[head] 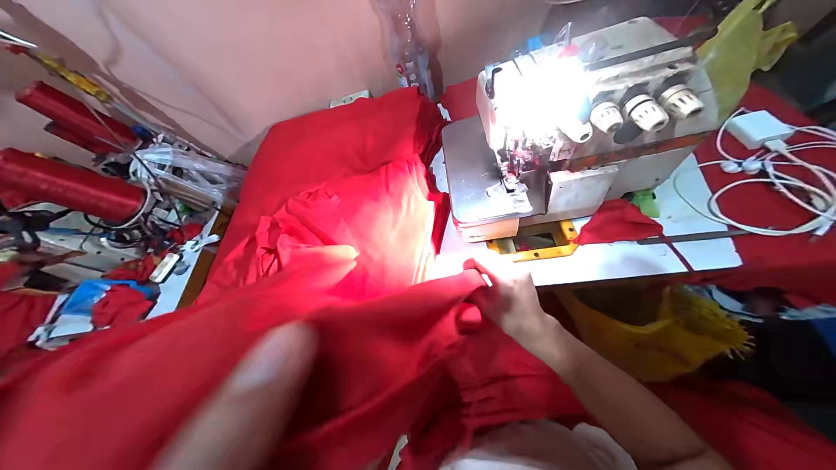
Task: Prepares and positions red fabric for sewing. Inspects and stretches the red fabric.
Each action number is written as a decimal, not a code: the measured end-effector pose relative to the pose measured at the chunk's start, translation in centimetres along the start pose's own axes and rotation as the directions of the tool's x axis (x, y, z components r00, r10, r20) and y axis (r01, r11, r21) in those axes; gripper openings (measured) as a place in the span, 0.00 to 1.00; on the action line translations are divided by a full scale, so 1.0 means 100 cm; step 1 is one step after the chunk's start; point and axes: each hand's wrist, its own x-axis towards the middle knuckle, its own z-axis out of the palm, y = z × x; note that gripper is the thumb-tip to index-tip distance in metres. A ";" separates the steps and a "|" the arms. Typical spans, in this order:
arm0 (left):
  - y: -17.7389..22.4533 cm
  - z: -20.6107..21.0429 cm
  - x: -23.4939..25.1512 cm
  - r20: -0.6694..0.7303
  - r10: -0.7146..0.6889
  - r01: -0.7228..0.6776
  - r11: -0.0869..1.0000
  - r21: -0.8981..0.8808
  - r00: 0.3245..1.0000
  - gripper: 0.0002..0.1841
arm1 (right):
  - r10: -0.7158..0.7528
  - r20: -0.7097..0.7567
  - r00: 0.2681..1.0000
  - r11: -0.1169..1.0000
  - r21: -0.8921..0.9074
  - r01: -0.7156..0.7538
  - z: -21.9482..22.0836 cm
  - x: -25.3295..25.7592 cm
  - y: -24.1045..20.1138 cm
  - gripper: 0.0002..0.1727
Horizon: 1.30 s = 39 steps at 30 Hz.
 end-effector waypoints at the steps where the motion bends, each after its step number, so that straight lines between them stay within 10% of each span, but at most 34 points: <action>1: -0.013 -0.019 0.006 0.097 -0.034 0.035 0.999 -0.011 0.995 0.12 | 0.023 0.007 1.000 0.999 -0.034 -0.023 -0.002 -0.004 0.005 0.06; 4: -0.107 0.000 0.029 -0.266 0.182 -0.172 0.983 0.061 0.946 0.13 | 0.120 0.044 0.992 0.985 0.119 -0.125 -0.021 -0.014 0.012 0.05; 6: -0.102 0.051 0.093 -0.568 0.165 0.002 0.960 0.282 0.806 0.15 | 0.261 0.192 0.946 0.832 0.452 -0.322 -0.036 -0.020 0.005 0.07; 9: -0.115 0.097 0.145 -0.088 -0.094 0.123 0.892 0.435 0.992 0.23 | 0.454 0.572 0.683 0.208 0.678 -0.705 -0.048 -0.025 -0.008 0.18; 12: -0.131 0.129 0.126 0.382 -0.375 0.294 0.921 0.255 0.845 0.37 | 0.657 0.590 0.468 -0.092 0.679 -0.728 -0.037 -0.031 -0.014 0.19; 17: -0.083 0.119 -0.032 0.394 -0.463 0.475 0.877 0.075 0.794 0.16 | 0.788 0.467 0.402 -0.069 0.715 -0.695 -0.018 -0.042 -0.010 0.17; 22: -0.052 0.121 -0.128 0.479 -0.653 0.625 0.741 0.245 0.587 0.32 | 0.746 0.421 0.516 0.057 0.731 -0.679 -0.017 -0.040 -0.003 0.16; 26: -0.058 0.146 -0.162 0.317 -0.593 0.647 0.757 -0.096 0.740 0.15 | 0.725 0.389 0.568 0.175 0.694 -0.698 -0.017 -0.039 0.000 0.15; 30: -0.034 0.122 -0.133 0.146 -0.259 0.286 0.933 -0.217 0.955 0.16 | 0.701 0.308 0.643 0.296 0.695 -0.655 -0.023 -0.043 0.004 0.10; 35: 0.001 0.133 -0.108 0.483 0.365 0.311 0.438 -0.843 0.796 0.15 | 0.703 0.406 0.583 0.215 0.661 -0.719 -0.034 -0.035 -0.003 0.13; 39: -0.018 0.140 -0.110 0.429 0.173 0.164 0.750 -0.641 0.887 0.12 | 0.739 0.453 0.498 0.023 0.723 -0.691 -0.032 -0.037 0.003 0.16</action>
